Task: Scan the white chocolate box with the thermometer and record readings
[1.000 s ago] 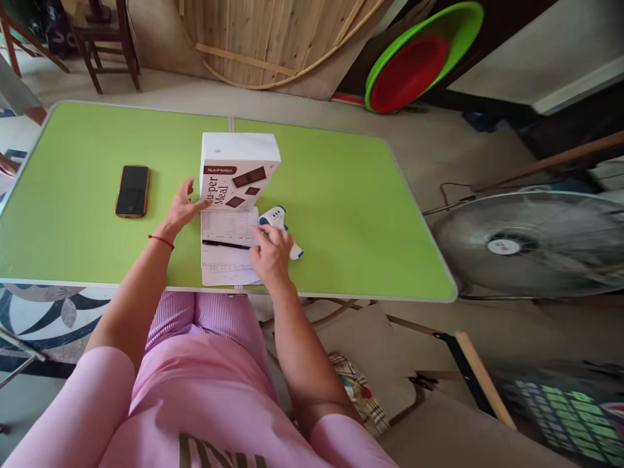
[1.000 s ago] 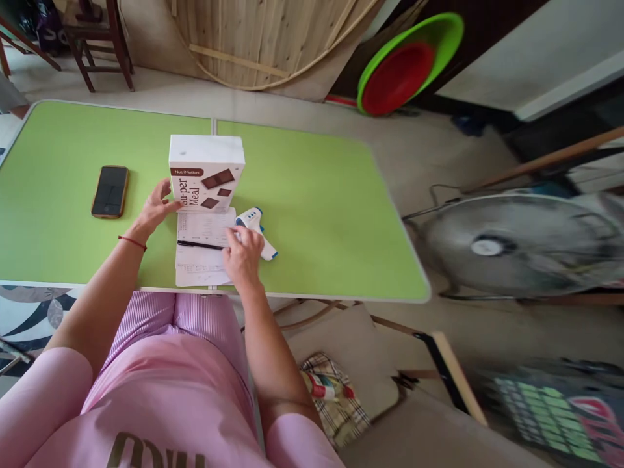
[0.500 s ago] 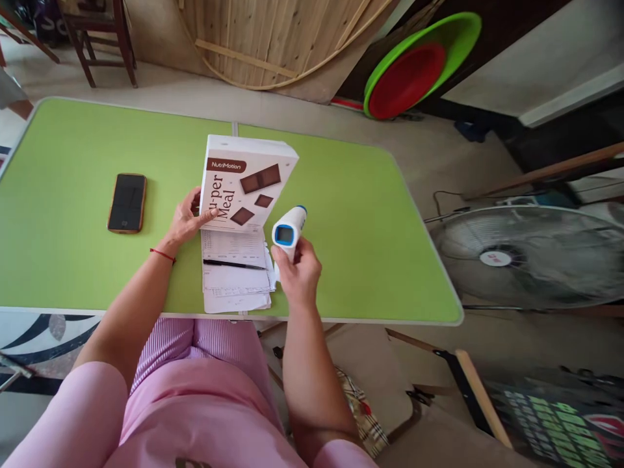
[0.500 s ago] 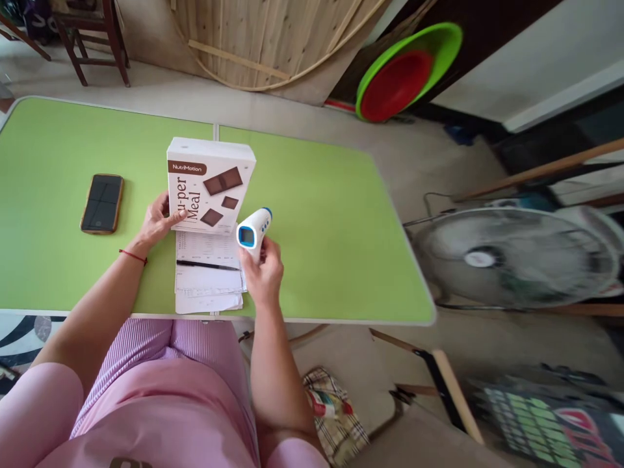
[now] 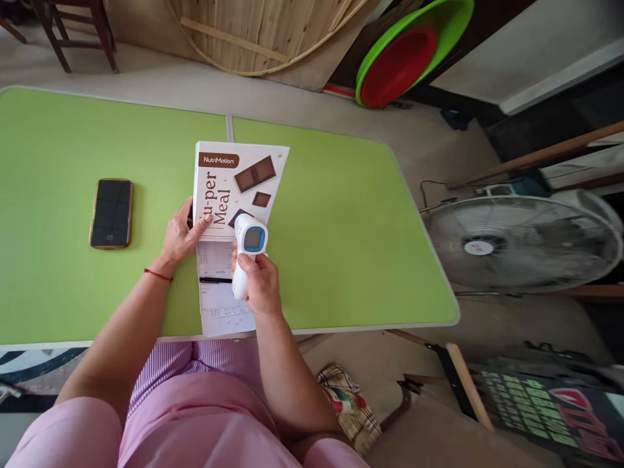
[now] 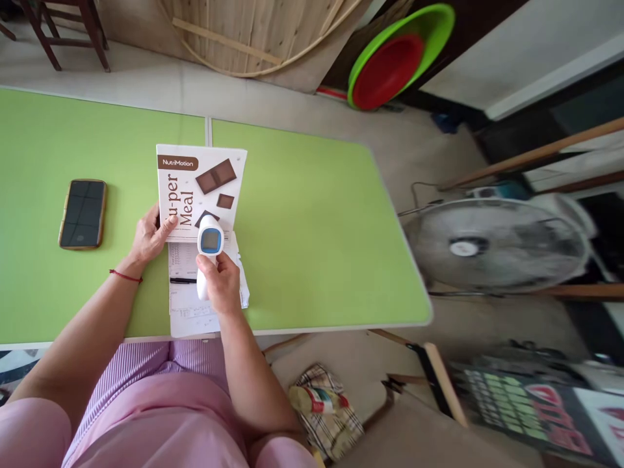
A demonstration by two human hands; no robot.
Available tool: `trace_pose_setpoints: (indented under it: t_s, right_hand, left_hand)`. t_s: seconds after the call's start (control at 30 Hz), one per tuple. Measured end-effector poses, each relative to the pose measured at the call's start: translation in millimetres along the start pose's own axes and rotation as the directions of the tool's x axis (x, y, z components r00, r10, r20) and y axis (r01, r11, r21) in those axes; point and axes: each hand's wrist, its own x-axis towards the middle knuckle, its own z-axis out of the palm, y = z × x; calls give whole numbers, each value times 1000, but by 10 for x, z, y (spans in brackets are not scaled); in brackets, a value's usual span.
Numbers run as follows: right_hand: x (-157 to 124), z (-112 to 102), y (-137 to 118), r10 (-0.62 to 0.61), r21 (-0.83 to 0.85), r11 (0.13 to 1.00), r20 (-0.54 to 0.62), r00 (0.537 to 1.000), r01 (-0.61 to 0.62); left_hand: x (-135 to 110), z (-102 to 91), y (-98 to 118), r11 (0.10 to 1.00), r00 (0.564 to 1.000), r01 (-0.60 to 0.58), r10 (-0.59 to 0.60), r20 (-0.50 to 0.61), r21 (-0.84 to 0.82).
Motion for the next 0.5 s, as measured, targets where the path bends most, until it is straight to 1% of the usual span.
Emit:
trace_pose_setpoints:
  t_s: [0.3,0.5]
  right_hand:
    - [-30,57,4,20,35,999,-27,999,-19]
    - [-15,70,4,-17,0,1000,-11,1000,17]
  left_hand:
    - [19,4,-54,1000,1000,-25,25,8,-9]
    - [25,-18,-40,1000,1000,-2,2,14,-30]
